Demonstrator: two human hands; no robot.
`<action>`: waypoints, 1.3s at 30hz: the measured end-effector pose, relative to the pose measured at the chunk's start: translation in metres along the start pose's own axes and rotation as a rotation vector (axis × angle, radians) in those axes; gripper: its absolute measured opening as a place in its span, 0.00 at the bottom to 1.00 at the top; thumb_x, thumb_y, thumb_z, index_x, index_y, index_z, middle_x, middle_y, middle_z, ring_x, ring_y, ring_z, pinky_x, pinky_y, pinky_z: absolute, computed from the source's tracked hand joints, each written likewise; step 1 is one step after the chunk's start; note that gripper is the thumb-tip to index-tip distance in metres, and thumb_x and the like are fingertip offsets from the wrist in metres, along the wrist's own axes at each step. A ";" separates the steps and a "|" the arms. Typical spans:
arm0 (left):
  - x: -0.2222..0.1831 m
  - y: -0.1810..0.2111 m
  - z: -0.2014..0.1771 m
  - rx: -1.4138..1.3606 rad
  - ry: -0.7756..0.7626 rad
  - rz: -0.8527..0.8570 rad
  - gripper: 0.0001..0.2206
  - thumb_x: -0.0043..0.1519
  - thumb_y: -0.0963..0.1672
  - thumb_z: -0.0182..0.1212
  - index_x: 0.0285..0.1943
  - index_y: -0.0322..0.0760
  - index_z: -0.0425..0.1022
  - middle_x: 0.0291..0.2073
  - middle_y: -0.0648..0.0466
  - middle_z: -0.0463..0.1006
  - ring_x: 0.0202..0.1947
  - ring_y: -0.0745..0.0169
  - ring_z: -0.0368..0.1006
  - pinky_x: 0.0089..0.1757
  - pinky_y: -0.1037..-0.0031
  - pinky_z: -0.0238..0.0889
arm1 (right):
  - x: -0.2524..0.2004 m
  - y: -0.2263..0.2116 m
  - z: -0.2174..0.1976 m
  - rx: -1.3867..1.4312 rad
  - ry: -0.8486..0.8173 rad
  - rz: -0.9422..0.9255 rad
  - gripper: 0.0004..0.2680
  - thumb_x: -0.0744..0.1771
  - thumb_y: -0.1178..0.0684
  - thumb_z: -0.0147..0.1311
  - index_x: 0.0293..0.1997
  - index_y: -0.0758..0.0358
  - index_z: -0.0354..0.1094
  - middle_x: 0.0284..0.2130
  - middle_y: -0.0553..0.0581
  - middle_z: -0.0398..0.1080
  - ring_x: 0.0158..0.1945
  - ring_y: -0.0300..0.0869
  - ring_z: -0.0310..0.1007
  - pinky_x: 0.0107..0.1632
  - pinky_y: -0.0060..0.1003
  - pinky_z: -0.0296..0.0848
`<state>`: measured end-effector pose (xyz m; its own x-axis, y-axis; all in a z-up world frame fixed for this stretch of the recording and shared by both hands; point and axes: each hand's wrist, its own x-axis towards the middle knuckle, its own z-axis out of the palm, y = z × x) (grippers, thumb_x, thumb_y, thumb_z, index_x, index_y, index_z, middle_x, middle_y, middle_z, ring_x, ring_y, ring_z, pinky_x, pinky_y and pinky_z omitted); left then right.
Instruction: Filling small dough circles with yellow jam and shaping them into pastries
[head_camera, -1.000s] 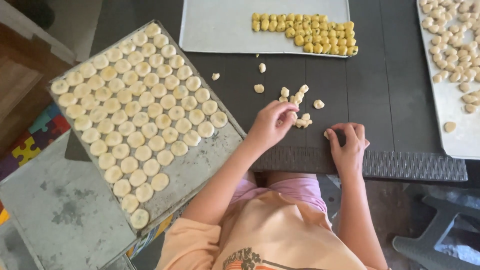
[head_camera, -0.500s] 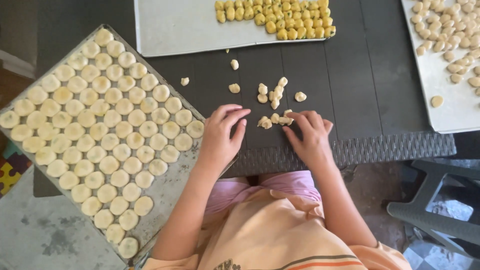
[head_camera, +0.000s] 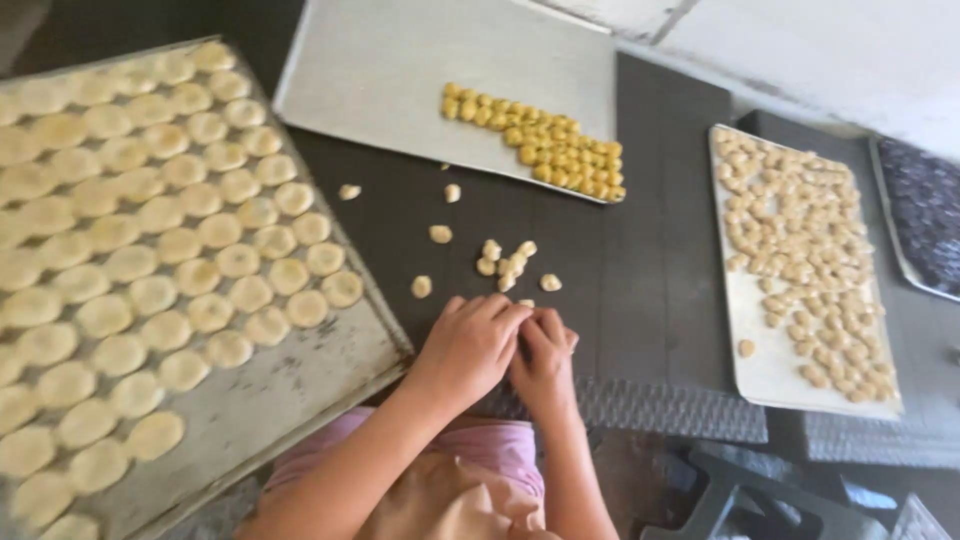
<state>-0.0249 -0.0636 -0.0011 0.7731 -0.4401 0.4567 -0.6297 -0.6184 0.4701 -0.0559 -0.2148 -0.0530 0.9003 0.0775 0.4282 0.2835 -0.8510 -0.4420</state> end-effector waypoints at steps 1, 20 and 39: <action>-0.002 0.001 -0.003 -0.020 -0.007 0.021 0.09 0.54 0.42 0.54 0.43 0.48 0.72 0.32 0.58 0.72 0.35 0.58 0.71 0.35 0.68 0.59 | 0.002 -0.005 -0.003 -0.021 0.010 0.019 0.04 0.61 0.53 0.55 0.35 0.55 0.69 0.36 0.49 0.66 0.42 0.43 0.68 0.43 0.33 0.58; 0.003 -0.058 0.008 -0.145 -0.273 0.018 0.12 0.53 0.38 0.55 0.45 0.40 0.71 0.36 0.52 0.72 0.35 0.47 0.72 0.37 0.65 0.68 | 0.016 -0.026 0.009 -0.148 -0.001 0.051 0.08 0.59 0.50 0.60 0.37 0.53 0.68 0.29 0.48 0.61 0.39 0.41 0.66 0.42 0.36 0.57; -0.008 -0.063 -0.004 0.137 -0.264 -0.051 0.03 0.59 0.45 0.55 0.40 0.49 0.69 0.26 0.60 0.71 0.33 0.60 0.72 0.39 0.70 0.60 | -0.015 -0.027 0.022 -0.012 0.078 0.091 0.03 0.61 0.51 0.60 0.32 0.52 0.70 0.21 0.47 0.60 0.29 0.42 0.68 0.35 0.33 0.68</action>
<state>0.0088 -0.0182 -0.0311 0.8077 -0.5491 0.2146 -0.5873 -0.7181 0.3733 -0.0693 -0.1818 -0.0650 0.8934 -0.0408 0.4473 0.1975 -0.8587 -0.4729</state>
